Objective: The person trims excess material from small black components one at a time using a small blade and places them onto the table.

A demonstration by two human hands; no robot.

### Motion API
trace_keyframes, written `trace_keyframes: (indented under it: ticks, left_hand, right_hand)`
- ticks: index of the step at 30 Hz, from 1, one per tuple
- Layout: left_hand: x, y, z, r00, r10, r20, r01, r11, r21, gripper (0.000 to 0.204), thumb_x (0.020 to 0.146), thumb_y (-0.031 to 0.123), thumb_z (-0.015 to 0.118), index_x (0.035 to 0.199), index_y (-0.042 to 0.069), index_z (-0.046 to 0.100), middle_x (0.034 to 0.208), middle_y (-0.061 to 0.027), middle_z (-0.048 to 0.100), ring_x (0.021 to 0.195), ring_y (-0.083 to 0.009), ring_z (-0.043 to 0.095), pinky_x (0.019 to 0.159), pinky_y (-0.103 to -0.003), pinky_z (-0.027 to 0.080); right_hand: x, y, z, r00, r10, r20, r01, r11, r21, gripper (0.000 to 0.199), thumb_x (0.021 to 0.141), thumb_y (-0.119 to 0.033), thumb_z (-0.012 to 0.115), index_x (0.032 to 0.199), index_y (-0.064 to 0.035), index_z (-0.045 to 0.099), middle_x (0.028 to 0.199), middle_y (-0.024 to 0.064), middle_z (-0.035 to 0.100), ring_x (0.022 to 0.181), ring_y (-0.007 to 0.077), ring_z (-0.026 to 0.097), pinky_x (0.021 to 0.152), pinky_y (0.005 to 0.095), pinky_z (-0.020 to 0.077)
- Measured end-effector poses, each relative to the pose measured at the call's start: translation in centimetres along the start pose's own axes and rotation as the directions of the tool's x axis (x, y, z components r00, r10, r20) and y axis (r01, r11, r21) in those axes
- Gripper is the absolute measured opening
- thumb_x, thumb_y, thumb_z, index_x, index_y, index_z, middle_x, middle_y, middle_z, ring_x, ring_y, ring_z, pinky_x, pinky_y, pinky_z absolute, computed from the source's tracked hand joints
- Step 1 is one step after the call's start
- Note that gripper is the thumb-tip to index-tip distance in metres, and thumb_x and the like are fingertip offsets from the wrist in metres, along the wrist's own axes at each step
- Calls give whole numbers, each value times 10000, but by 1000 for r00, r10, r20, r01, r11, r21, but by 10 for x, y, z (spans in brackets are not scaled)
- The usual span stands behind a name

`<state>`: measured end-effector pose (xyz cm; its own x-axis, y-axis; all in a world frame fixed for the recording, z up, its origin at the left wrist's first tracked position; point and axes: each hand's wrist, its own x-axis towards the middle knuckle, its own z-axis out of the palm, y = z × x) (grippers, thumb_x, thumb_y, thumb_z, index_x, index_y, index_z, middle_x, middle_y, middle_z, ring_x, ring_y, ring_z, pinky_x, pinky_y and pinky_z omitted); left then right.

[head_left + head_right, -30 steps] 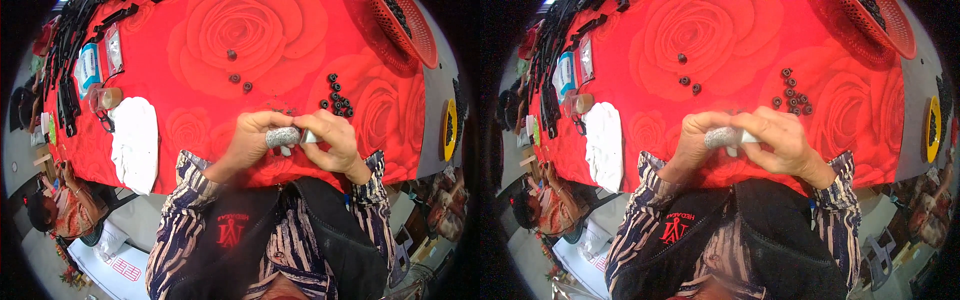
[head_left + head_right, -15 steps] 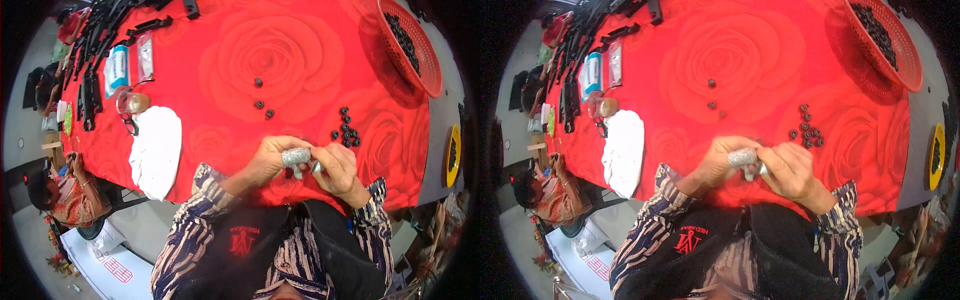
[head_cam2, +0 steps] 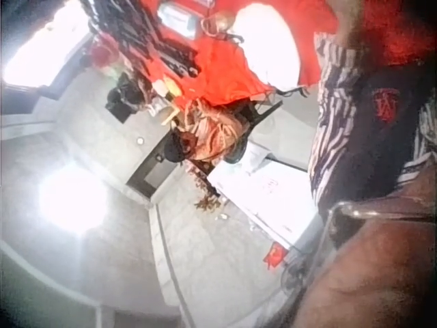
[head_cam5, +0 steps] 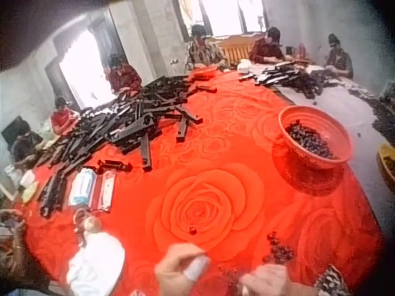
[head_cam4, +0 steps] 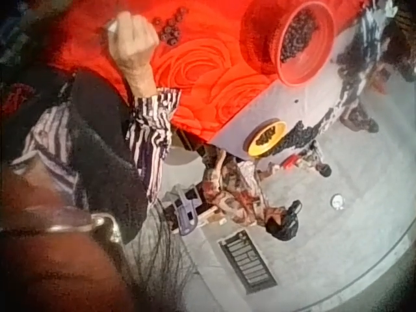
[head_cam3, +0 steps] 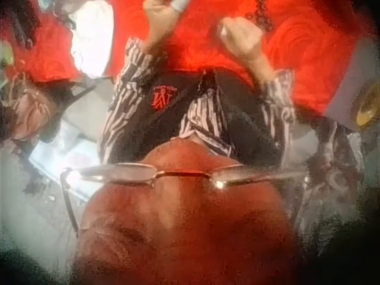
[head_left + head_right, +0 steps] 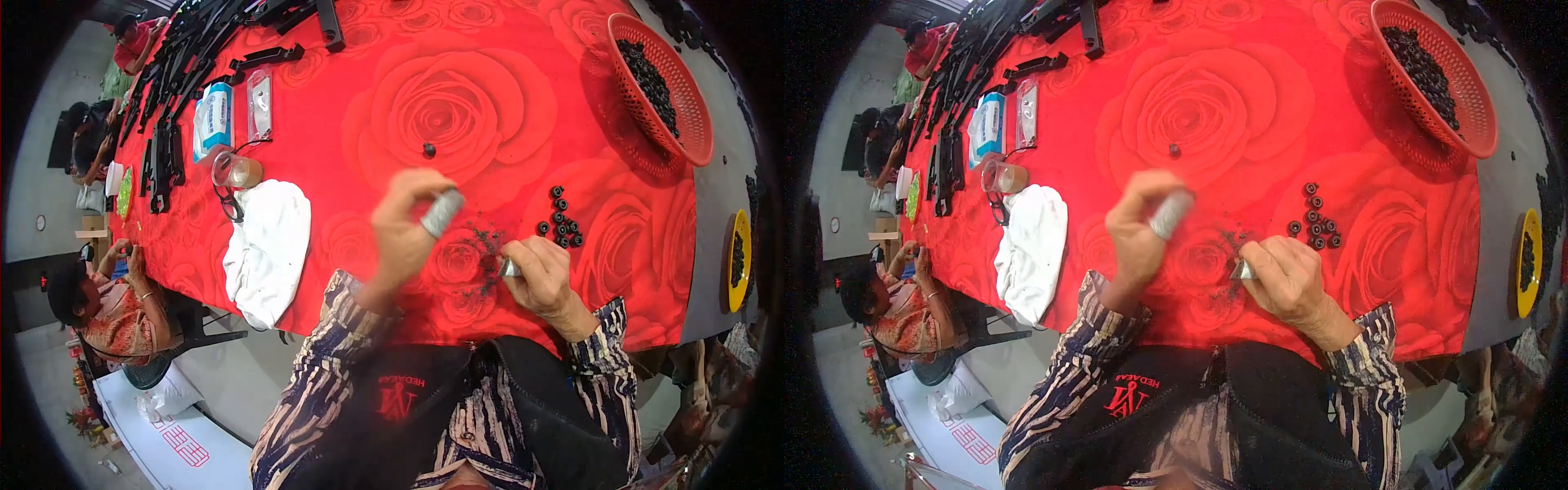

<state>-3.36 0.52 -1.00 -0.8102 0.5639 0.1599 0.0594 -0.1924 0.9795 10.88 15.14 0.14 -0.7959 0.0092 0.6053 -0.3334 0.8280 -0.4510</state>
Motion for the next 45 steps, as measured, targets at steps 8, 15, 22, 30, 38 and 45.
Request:
trace_keyframes:
  ticks: [8, 15, 22, 30, 38, 45]
  left_hand:
    - [36, -16, -19, 987, 160, -7, -140, 885, 444, 187, 732, 29, 701, 908, 38, 637, 1105, -106, 603, 1043, -234, 552, 844, -319, 459]
    - [28, -14, -10, 917, 334, 217, -394, 684, 614, 196, 655, 24, 714, 828, 63, 629, 880, -94, 611, 922, -269, 558, 777, -368, 454]
    - [26, -3, -3, 884, 431, 179, -402, 509, 761, 243, 672, 40, 709, 902, 63, 636, 1015, -114, 574, 982, -288, 517, 800, -388, 437]
    - [26, -18, -16, 869, 365, 333, -480, 460, 747, 193, 729, 35, 662, 922, 47, 646, 975, -107, 609, 954, -287, 563, 820, -395, 439]
    - [8, 2, -38, 885, 342, 315, -442, 405, 800, 196, 720, 33, 670, 914, 52, 649, 948, -103, 608, 926, -283, 562, 800, -384, 436]
    - [5, 11, 27, 820, 373, 435, -568, 430, 702, 225, 691, 130, 716, 891, 71, 631, 904, -86, 588, 897, -272, 529, 789, -392, 425]
  right_hand:
    - [1, 1, 0, 990, 89, 108, -93, 995, 34, 371, 587, -12, 698, 929, -18, 551, 709, 89, 496, 602, 257, 554, 524, 338, 455]
    - [-1, 1, 7, 997, 50, 57, -52, 998, 28, 345, 601, -2, 690, 918, -22, 555, 682, 85, 490, 577, 251, 547, 497, 347, 442]
    - [-1, -1, 11, 996, -11, 83, 11, 1000, -3, 321, 617, -31, 690, 909, -40, 557, 680, 70, 487, 578, 234, 552, 499, 340, 445]
    - [1, 3, 1, 999, 5, 42, -2, 997, -79, 332, 608, -20, 684, 914, -37, 556, 694, 73, 502, 588, 243, 559, 508, 345, 460]
    - [9, 40, -31, 947, 227, -228, -271, 945, -185, 222, 730, 11, 653, 930, -28, 564, 716, 108, 536, 618, 270, 574, 532, 352, 456]
    - [12, 44, -26, 930, 245, -275, -288, 949, -127, 216, 744, -56, 634, 947, -39, 565, 785, 120, 564, 666, 309, 595, 557, 383, 478]
